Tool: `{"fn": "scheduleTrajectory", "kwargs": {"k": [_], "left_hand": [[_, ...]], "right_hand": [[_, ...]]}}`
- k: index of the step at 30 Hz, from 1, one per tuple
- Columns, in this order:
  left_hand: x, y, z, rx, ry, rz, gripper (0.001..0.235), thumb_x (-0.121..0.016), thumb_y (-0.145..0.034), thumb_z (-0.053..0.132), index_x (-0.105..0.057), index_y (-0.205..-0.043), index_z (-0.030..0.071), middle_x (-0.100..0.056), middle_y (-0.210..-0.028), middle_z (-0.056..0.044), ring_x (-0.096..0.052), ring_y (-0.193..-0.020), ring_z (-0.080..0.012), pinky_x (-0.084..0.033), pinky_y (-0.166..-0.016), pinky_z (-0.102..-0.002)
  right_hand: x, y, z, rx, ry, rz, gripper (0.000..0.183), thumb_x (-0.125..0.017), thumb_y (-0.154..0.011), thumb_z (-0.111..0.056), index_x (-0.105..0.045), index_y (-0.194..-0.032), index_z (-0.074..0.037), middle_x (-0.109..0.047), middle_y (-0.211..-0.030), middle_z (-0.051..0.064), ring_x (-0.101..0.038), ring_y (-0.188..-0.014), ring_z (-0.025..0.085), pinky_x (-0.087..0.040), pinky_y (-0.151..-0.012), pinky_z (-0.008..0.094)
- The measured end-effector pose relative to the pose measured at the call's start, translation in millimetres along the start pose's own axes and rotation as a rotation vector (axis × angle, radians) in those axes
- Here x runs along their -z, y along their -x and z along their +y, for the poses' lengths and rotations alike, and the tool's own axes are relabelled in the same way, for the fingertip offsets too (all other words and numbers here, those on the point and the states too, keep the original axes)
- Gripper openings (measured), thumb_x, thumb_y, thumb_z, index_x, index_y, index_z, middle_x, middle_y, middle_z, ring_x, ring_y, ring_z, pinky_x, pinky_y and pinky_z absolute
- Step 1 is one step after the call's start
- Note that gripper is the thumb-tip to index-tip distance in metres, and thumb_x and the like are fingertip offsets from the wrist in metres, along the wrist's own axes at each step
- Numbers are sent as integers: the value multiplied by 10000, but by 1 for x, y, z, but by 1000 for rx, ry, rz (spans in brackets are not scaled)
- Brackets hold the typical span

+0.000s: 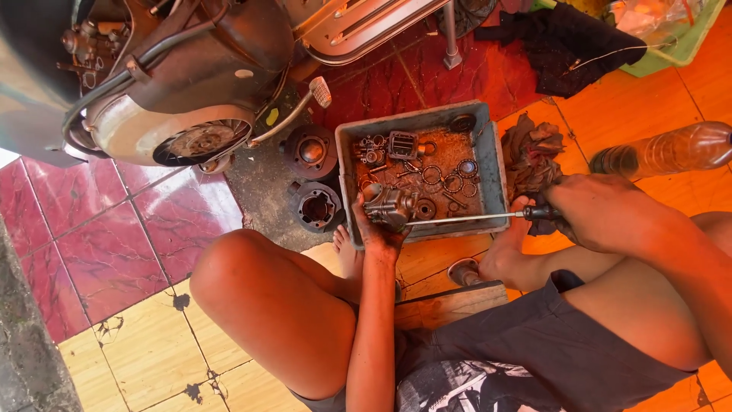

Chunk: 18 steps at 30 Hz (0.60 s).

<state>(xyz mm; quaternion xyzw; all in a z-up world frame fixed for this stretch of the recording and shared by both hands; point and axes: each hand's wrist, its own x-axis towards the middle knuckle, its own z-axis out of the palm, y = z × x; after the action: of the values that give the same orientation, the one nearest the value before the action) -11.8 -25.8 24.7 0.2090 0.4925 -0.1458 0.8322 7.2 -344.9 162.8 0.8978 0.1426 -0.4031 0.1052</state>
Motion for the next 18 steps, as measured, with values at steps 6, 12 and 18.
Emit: {"fn": "scheduleTrajectory", "kwargs": {"k": [6, 12, 18], "left_hand": [[0, -11, 2, 27, 44, -101, 831, -659, -697, 662, -609, -1326, 121, -708, -1177, -141, -677, -1047, -298, -561, -835, -438], [3, -12, 12, 24, -12, -48, 783, -612, -695, 693, -640, -1268, 160, -709, -1157, -129, -665, -1028, -298, -504, -827, -460], [-3, -4, 22, 26, -53, 0, 824, -561, -673, 720, -628, -1291, 179, -710, -1198, -113, -654, -1061, -279, -426, -879, -493]], "right_hand": [[9, 2, -3, -32, 54, -21, 95, -536, -848, -229, -615, -888, -195, -687, -926, 28, -709, -869, 250, -544, -705, 408], [4, 8, -9, -23, -32, -86, 245, -627, -883, -426, -568, -1004, -220, -686, -996, 14, -711, -913, 247, -553, -748, 403], [-29, -8, 1, 103, -158, -45, 158, -662, -903, -359, -634, -915, -204, -548, -1066, 3, -624, -996, 202, -526, -803, 367]]}}
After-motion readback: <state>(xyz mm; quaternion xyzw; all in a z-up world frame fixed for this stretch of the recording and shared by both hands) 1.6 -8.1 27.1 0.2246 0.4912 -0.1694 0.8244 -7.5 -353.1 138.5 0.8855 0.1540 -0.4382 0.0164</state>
